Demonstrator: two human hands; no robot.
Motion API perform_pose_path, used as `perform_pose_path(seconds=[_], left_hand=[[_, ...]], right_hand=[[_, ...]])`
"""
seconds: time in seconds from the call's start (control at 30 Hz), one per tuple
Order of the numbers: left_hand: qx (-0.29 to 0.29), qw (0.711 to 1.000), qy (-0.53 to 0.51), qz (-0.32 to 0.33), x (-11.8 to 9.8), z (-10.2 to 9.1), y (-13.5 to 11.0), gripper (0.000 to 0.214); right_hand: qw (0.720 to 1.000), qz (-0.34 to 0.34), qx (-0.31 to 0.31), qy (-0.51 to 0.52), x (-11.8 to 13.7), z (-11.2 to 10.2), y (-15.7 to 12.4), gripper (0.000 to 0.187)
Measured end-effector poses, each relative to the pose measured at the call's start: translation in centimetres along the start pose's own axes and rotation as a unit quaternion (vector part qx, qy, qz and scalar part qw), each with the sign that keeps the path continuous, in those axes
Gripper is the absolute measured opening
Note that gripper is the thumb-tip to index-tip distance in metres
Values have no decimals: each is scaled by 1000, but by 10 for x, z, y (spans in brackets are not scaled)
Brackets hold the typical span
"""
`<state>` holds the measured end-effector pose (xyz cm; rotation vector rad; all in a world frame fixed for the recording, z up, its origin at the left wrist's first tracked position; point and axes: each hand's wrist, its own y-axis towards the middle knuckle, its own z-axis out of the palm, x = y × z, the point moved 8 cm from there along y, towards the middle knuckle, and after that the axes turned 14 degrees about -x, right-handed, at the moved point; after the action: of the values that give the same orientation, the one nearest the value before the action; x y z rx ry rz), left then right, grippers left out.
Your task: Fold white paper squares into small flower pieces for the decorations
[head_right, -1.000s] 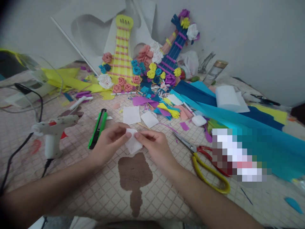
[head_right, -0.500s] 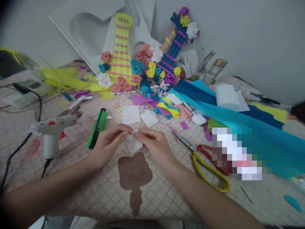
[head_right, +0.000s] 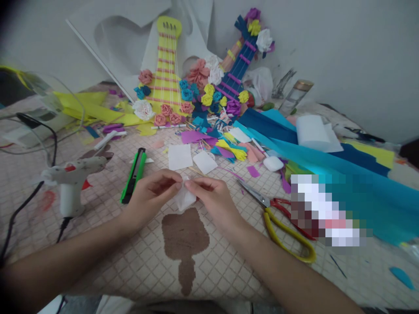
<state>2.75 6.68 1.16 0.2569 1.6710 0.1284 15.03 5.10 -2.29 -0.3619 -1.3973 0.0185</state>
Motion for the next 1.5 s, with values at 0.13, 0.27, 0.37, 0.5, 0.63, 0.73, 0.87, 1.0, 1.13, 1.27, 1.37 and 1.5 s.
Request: perform_pose_path(seconds=[0.13, 0.27, 0.37, 0.5, 0.63, 0.73, 0.87, 1.0, 1.13, 1.27, 1.37, 1.5], left_hand=[[-11, 1000, -10, -3, 1, -1, 0, 3], [-10, 1000, -20, -16, 4, 0, -1, 5], [-9, 1000, -16, -14, 4, 0, -1, 5], [-11, 1000, -16, -24, 5, 0, -1, 7], [-13, 999, -26, -35, 6, 1, 0, 7], [-11, 999, -34, -38, 6, 1, 1, 7], [-11, 998, -38, -43, 6, 1, 1, 8], [-7, 998, -43, -47, 7, 1, 1, 8], [-6, 998, -42, -48, 7, 2, 1, 8], [-6, 998, -45, -50, 6, 2, 1, 8], [-7, 998, -41, -57, 5, 1, 1, 9], [13, 998, -15, -60, 7, 2, 1, 10]], right_hand=[[1000, -2, -8, -5, 0, -1, 0, 14], [1000, 0, -3, -6, -1, 0, 1, 14], [1000, 0, -8, -10, -1, 0, 1, 16], [1000, -20, -3, -22, 1, 0, 1, 16], [998, -44, -3, -49, 5, -1, 0, 17], [996, -55, -6, -66, 8, -1, -1, 20], [995, -56, -11, -78, 9, -1, -2, 22], [995, -56, -11, -81, 8, -1, -2, 22], [993, -64, -10, -99, 8, -2, -1, 23], [991, -74, -3, -115, 10, -1, -1, 22], [991, -71, 8, -115, 9, 1, -2, 22], [992, -62, 21, -111, 9, 4, -3, 21]])
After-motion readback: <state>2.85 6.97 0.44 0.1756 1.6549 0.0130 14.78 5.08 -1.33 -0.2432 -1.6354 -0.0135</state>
